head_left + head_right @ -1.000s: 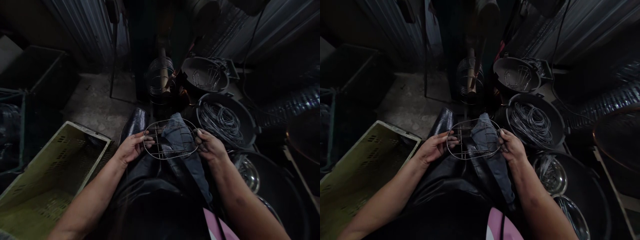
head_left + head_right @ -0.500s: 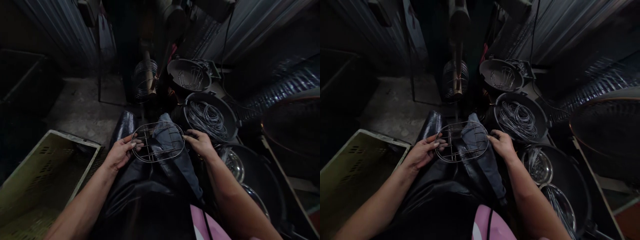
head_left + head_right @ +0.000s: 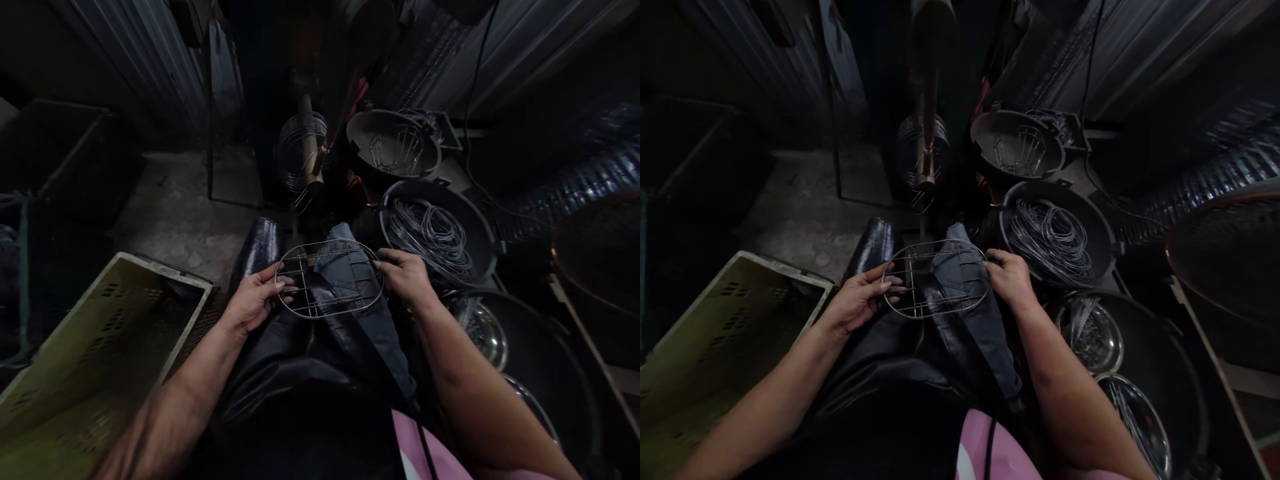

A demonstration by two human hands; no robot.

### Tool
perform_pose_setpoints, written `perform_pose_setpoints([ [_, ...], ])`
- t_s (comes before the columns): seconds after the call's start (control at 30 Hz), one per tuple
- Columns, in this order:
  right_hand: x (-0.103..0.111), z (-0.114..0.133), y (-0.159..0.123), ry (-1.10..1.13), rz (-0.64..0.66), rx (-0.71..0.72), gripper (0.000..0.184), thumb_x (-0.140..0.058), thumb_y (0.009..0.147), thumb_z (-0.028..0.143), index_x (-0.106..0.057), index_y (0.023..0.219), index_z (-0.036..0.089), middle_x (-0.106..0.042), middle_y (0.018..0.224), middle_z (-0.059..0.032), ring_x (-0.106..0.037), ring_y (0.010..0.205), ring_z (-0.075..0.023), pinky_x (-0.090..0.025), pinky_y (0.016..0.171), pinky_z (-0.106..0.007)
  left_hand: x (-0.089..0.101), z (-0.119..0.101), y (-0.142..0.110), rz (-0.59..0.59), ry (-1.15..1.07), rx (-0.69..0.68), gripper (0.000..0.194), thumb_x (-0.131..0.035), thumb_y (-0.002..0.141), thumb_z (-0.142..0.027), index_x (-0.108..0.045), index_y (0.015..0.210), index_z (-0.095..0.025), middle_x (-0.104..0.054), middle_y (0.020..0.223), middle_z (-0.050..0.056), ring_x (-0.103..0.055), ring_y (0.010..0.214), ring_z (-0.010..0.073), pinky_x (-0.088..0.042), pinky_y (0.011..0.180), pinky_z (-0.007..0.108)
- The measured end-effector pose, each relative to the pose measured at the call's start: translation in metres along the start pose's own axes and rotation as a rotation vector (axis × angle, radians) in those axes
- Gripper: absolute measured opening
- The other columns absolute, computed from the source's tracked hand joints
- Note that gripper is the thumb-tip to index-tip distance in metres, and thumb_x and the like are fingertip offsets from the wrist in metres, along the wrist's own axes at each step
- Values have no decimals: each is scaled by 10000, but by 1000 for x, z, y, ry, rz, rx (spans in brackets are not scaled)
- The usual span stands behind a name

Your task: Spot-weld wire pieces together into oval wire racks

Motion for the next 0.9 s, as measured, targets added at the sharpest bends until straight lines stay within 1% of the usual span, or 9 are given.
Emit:
perform_pose_setpoints([
  [0.17,3,-6,0,-23,-1,-8,301,-639,594,356,-667,799,136,-596,668,-5,-532,639,-135,-413,583,-227,2,0,2,-15,13,-6,528,-600,650,15,-488,1154,-97,-653,832,96,-650,735,211,-535,637,292],
  [0.3,-1,-8,2,73,65,-102,322,-660,557,328,-653,819,140,-567,656,8,-502,587,-105,-404,529,-208,2,-1,2,-31,41,-27,551,-603,626,34,-486,1150,-91,-652,793,87,-650,734,208,-531,619,269],
  [0.47,-14,-21,-4,237,161,-313,434,-660,541,313,-619,940,145,-546,616,17,-435,420,-74,-343,361,-197,0,-3,2,-46,75,-78,566,-605,619,31,-479,1159,-81,-647,781,85,-649,724,209,-525,606,262],
  [0.6,-18,-29,-8,286,146,-333,482,-653,558,318,-594,1001,138,-517,563,30,-408,373,-69,-317,331,-197,-1,-4,3,-42,102,-114,578,-610,610,22,-475,1165,-68,-646,776,93,-648,717,209,-521,589,260],
  [0.67,-19,-30,-9,292,126,-294,476,-645,568,319,-594,1007,142,-514,556,36,-413,379,-73,-331,347,-204,-1,-5,4,-31,111,-134,592,-617,605,14,-473,1174,-67,-645,771,91,-647,715,206,-518,586,258],
  [0.73,-17,-24,-9,261,86,-171,442,-641,578,309,-610,986,141,-548,591,24,-472,445,-94,-401,423,-228,-1,-5,4,-24,117,-169,659,-621,601,7,-438,1227,-90,-643,758,74,-646,702,193,-514,584,251],
  [0.8,-12,-15,-11,190,8,-7,364,-629,609,302,-641,936,142,-617,703,-11,-564,616,-137,-475,599,-268,-1,-5,2,-18,132,-208,727,-620,603,-3,-390,1284,-118,-639,752,57,-643,688,176,-507,586,241],
  [0.87,-6,-7,-16,99,-51,106,298,-603,663,311,-668,902,145,-655,846,-46,-597,805,-173,-467,775,-299,0,-5,0,-19,163,-218,749,-616,608,-17,-371,1308,-123,-634,757,49,-637,672,161,-503,594,239],
  [0.9,-5,-4,-18,55,-46,137,289,-583,695,317,-675,908,146,-658,902,-60,-595,866,-182,-450,831,-308,0,-4,-1,-25,182,-211,745,-617,610,-29,-373,1308,-118,-630,765,49,-634,666,156,-502,597,241],
])
Point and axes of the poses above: each hand's wrist, its own y-axis towards the middle knuckle, its own x-axis out of the back of the hand, z = x × y, the point moved 8 cm from there along y, towards the middle knuckle
